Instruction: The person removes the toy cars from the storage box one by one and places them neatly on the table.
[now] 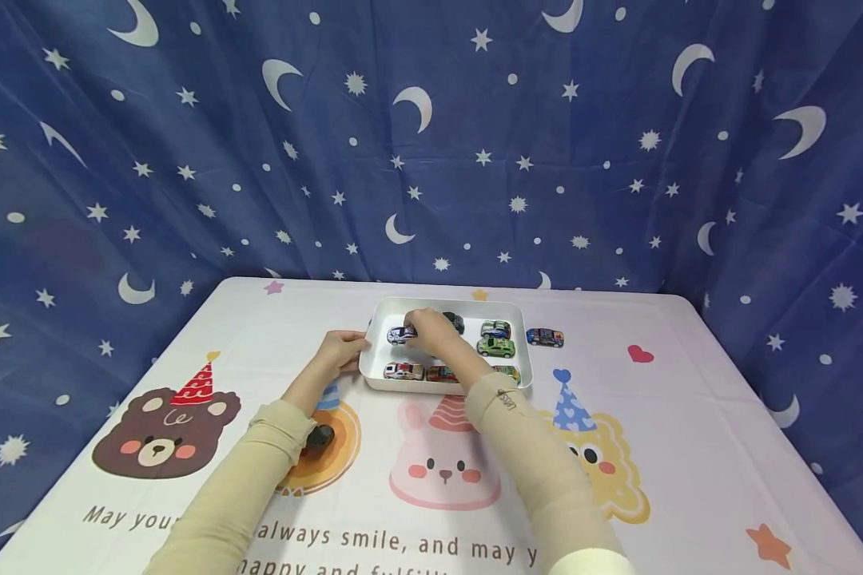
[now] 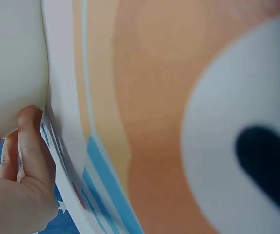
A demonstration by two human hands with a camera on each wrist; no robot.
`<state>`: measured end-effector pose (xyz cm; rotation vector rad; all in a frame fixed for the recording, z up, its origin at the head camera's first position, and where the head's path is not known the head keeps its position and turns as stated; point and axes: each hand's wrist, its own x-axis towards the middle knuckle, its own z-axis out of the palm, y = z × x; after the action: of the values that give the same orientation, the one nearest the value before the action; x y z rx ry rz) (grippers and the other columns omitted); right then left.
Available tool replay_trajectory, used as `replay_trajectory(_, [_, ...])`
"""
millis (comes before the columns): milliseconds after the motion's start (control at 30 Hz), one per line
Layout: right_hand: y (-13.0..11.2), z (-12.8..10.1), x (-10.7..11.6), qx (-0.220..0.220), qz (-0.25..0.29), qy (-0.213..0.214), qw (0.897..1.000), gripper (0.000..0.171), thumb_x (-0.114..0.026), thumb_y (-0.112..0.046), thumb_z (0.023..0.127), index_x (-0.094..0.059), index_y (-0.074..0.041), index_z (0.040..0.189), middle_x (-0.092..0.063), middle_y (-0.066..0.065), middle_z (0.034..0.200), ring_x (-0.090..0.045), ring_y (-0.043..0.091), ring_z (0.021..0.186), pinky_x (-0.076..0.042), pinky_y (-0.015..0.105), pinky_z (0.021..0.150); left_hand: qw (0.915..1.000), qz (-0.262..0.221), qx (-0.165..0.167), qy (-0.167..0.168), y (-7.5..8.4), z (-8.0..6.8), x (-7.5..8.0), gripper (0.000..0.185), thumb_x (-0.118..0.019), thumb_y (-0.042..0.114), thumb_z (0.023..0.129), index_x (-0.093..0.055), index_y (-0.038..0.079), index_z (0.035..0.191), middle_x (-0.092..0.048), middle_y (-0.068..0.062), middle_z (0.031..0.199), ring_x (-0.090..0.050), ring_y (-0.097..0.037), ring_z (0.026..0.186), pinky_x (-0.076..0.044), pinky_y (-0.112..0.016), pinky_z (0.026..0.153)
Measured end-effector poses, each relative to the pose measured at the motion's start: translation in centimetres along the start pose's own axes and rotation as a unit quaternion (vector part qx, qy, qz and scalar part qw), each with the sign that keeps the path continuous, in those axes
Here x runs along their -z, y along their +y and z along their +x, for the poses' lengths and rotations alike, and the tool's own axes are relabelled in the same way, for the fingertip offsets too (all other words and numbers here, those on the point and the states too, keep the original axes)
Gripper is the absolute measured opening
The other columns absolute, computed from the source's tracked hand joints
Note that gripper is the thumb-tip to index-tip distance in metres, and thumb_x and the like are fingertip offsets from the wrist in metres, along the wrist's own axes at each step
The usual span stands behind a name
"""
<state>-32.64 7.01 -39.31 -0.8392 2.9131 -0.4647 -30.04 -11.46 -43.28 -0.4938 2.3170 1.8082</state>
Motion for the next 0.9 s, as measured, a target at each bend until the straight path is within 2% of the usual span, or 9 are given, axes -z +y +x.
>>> replay_trajectory(233, [-0.3,-0.8,0.6,0.032,0.047,0.027,0.998,0.033,-0.072,-0.015,0.083,-0.065,0.0,0.113,-0.069,0.013,0.11,-0.063,0.025,0.105,-0.053,0.036,0.092,1.0,-0.001,0.005,-0.003,-0.3,0.1,0.3,0.04,-0.058,0.007,0.086,-0.058,0.002,0.126,-0.06,-0.02,0.123,-0.06,-0.01,0.075,-0.058,-0.019,0.063])
replay_trajectory(500, [0.1,-2.1,1.9,0.068,0.059,0.059,0.994,0.032,-0.072,-0.015,0.082,-0.066,0.002,0.109,-0.069,0.015,0.107,-0.064,0.027,0.101,-0.054,0.038,0.09,0.9999,-0.01,0.005,-0.005,-0.4,0.3,0.0,0.039,-0.058,0.006,0.086,-0.058,0.002,0.125,-0.061,-0.019,0.121,-0.06,-0.009,0.072,-0.058,-0.02,0.064])
replay_trajectory(733, [0.9,-3.4,3.5,0.07,0.072,0.066,0.993,0.032,-0.071,-0.012,0.083,-0.066,0.002,0.111,-0.068,0.016,0.111,-0.063,0.029,0.105,-0.053,0.041,0.092,0.9999,-0.014,0.001,-0.009,0.0,0.2,0.0,0.036,-0.058,0.005,0.086,-0.06,0.0,0.122,-0.063,-0.021,0.117,-0.062,-0.009,0.069,-0.058,-0.019,0.062])
replay_trajectory(900, [1.7,-4.5,4.2,0.053,0.079,0.058,0.994,0.033,-0.069,-0.012,0.084,-0.064,0.001,0.114,-0.066,0.016,0.115,-0.061,0.03,0.109,-0.052,0.042,0.095,0.9999,-0.005,0.002,-0.01,0.2,0.2,0.2,0.037,-0.057,0.006,0.087,-0.059,0.0,0.123,-0.062,-0.02,0.119,-0.06,-0.008,0.069,-0.058,-0.018,0.062])
